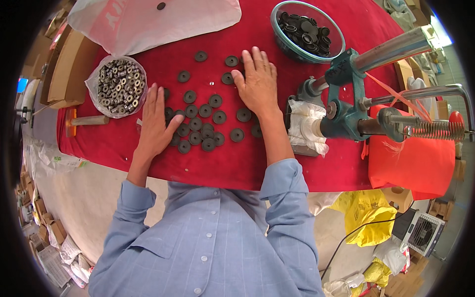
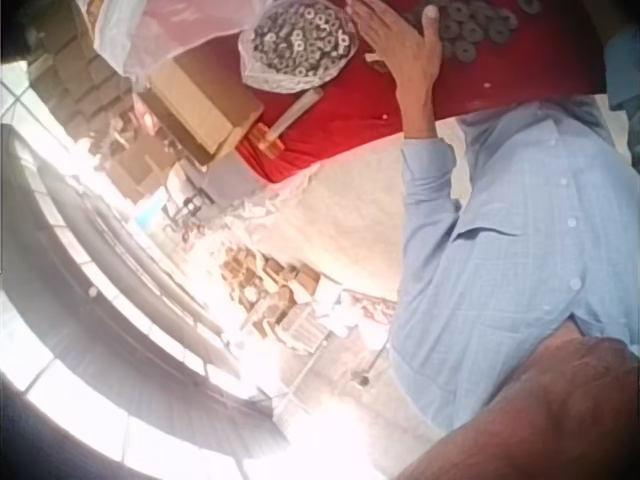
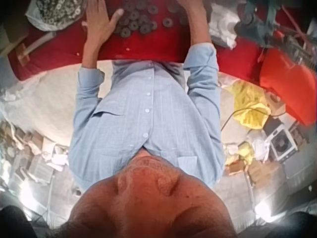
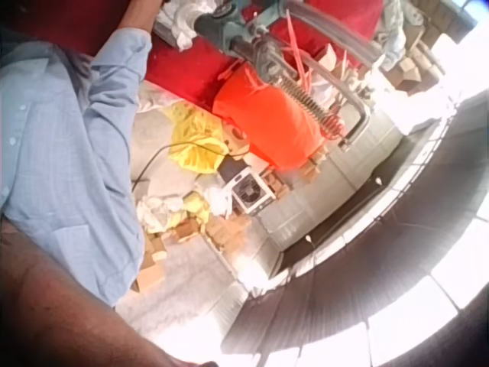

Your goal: The person arranges dark circular washers on a red table and places them into a manual press machine. They then retrieve metal rings from a plastic bag and place them on top of the washers, preparing them for assembly. The person handles the components one by one, organizing them into neat rows on the table.

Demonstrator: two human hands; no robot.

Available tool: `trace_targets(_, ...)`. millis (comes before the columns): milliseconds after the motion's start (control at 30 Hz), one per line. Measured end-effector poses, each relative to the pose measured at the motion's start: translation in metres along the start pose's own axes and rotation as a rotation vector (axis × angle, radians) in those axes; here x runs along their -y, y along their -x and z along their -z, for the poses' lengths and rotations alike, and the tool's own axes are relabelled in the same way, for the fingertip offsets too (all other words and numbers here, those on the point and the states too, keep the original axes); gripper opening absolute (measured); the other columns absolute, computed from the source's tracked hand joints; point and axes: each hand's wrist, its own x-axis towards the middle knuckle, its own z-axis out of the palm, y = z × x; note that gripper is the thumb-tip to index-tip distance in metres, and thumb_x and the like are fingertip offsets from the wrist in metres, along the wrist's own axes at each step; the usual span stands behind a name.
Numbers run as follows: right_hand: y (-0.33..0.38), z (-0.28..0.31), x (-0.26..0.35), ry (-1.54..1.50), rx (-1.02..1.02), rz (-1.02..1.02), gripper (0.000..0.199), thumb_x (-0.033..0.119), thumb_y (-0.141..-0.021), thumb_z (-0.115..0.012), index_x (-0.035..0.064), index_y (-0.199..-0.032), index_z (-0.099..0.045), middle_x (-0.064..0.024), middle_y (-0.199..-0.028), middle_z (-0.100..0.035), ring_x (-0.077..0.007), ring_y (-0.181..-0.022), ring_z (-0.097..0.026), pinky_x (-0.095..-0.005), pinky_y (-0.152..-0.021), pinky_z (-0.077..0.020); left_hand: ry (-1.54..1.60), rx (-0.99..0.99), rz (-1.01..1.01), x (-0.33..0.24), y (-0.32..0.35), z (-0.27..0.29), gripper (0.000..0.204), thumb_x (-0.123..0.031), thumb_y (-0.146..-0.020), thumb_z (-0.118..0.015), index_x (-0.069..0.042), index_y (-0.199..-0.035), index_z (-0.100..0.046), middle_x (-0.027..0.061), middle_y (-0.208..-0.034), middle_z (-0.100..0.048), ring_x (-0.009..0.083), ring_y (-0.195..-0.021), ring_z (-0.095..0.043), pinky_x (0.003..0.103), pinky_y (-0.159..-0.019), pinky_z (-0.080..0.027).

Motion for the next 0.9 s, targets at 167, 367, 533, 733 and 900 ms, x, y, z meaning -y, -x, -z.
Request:
trace_targets(167,0.004,0.001,0.025,-0.172,0.107,0.198,0.052,0.030,-0.104,-0.065,0.0022,-0.147,-0.058,-0.0221,-0.161,-0.050,-0.0405,-0.151,-0.045,-0.0535,-0.124,-0.0350,0.079,0.069,-0.159,-0.022,-0.025,-0.010,0.096,-0.053,-0.105,-0.062,0.005,-0.168,-0.020,0.0281,-0.176,-0.018,0.0446,-0.164,-0.015,0.058,-0.131,-0.018)
trace_targets(367,-0.007,0.020,0.015,-0.443,-0.098,0.024,0.045,0.009,-0.104,-0.059,-0.0022,-0.147,-0.055,-0.0272,-0.147,-0.061,-0.0438,-0.138,-0.058,-0.0481,-0.116,-0.0479,0.096,0.037,-0.200,-0.005,-0.070,0.000,0.078,-0.040,-0.109,-0.058,0.000,-0.168,-0.028,0.0234,-0.175,-0.025,0.0410,-0.162,-0.025,0.053,-0.131,-0.022)
trace_targets(533,-0.022,-0.011,0.015,-0.337,-0.006,0.139,0.049,0.008,-0.102,-0.059,-0.0004,-0.150,-0.053,-0.0258,-0.148,-0.060,-0.0414,-0.143,-0.054,-0.0490,-0.121,-0.0432,0.145,0.069,-0.291,-0.002,-0.119,-0.016,0.067,-0.036,-0.110,-0.055,-0.002,-0.164,-0.037,0.0226,-0.171,-0.035,0.0396,-0.160,-0.030,0.055,-0.131,-0.022)
trace_targets(733,-0.018,0.004,0.037,-0.674,0.118,-0.039,0.050,0.010,-0.104,-0.058,-0.0018,-0.152,-0.052,-0.0262,-0.149,-0.060,-0.0419,-0.142,-0.055,-0.0492,-0.120,-0.0431,0.467,0.172,-0.246,-0.002,-0.120,-0.013,0.051,-0.029,-0.109,-0.056,0.000,-0.151,-0.052,0.0198,-0.159,-0.049,0.0367,-0.154,-0.041,0.048,-0.128,-0.030)
trace_targets(900,0.020,0.058,0.034,-0.628,-0.126,-0.273,0.048,0.019,-0.110,-0.052,-0.0041,-0.152,-0.050,-0.0281,-0.152,-0.057,-0.0417,-0.143,-0.055,-0.0464,-0.120,-0.0423,0.526,0.030,-0.159,-0.004,-0.095,0.006,0.054,-0.030,-0.109,-0.056,0.001,-0.153,-0.050,0.0209,-0.162,-0.047,0.0358,-0.155,-0.040,0.045,-0.127,-0.032)
